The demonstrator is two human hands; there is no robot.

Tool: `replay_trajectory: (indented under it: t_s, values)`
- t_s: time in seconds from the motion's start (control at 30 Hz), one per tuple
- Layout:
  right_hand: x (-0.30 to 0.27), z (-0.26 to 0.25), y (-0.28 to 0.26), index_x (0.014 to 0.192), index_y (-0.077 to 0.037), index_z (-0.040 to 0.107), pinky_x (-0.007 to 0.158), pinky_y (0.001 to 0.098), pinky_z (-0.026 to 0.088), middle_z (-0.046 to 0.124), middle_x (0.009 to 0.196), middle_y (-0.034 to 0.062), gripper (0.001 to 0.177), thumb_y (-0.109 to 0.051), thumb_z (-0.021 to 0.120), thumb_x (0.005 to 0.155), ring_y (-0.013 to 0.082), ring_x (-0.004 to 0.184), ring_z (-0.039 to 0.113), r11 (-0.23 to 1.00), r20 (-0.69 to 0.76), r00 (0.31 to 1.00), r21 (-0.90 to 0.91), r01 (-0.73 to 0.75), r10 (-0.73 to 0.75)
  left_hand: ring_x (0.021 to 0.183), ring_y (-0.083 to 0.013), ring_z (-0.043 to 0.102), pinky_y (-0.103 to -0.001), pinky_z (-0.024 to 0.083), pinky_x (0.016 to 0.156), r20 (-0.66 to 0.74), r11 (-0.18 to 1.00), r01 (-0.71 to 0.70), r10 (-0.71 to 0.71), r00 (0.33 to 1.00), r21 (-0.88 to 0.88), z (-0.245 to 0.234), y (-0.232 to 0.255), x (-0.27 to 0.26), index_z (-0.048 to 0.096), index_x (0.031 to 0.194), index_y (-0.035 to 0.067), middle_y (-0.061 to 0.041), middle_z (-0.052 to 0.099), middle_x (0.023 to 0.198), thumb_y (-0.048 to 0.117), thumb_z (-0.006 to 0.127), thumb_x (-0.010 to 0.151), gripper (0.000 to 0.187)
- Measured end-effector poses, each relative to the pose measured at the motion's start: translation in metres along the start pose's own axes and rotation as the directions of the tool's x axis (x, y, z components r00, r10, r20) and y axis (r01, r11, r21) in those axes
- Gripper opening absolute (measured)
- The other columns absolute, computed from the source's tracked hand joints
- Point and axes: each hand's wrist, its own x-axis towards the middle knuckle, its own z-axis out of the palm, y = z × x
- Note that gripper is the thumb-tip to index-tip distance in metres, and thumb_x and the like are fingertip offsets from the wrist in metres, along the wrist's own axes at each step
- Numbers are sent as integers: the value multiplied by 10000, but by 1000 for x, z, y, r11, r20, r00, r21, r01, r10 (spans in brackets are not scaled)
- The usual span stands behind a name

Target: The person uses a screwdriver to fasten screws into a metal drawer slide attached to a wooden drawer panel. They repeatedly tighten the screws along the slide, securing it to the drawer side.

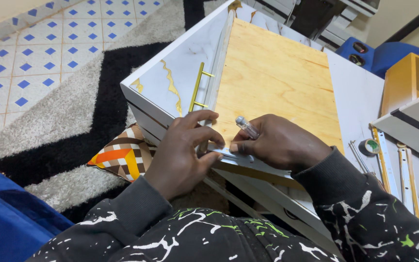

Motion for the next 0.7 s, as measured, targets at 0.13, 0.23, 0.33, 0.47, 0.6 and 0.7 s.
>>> replay_trajectory:
  t_s: [0.13,0.23,0.33,0.47,0.6,0.7]
  values:
    - [10,-2,12,927,-117,817,758,337,533,791,806,55,320,-426,764,860,168,755,695,998,-4,998,29,61,-60,1208,-351,480,-455,387,1032,-10,999,-17,17,1000,40,9,4,6,759,838,102,-95,632,1322,252,852,745,200]
    - [17,-2,22,908,-96,796,684,321,493,744,760,47,315,-406,786,852,157,692,627,991,16,997,114,71,-73,1239,-331,454,-452,354,1078,-14,998,49,-48,999,37,15,6,11,768,790,116,-64,655,1327,279,835,775,176]
    - [20,-2,28,901,-81,795,634,305,466,725,735,30,300,-373,805,834,140,648,591,979,38,995,190,78,-87,1247,-315,423,-445,338,1087,38,991,136,-136,990,3,14,7,13,768,754,111,-48,649,1332,276,841,754,180]
    - [17,1,29,909,-67,804,625,306,458,726,740,41,304,-358,824,826,142,643,584,953,31,997,296,61,-73,1257,-301,405,-445,315,1097,62,985,171,-172,983,18,13,9,15,778,747,121,-38,636,1344,272,843,736,164]
    - [12,1,27,944,-112,794,647,301,495,737,766,19,311,-408,781,850,137,667,613,970,26,998,238,54,-62,1252,-296,413,-445,322,1104,32,986,159,-160,987,40,14,10,13,785,769,125,-30,647,1355,247,818,738,130]
    - [8,1,25,973,-125,792,652,308,489,733,777,22,315,-422,746,877,148,672,602,975,14,998,216,56,-61,1246,-305,412,-440,329,1103,14,989,147,-147,989,36,15,11,11,788,778,123,-33,639,1365,239,796,742,122]
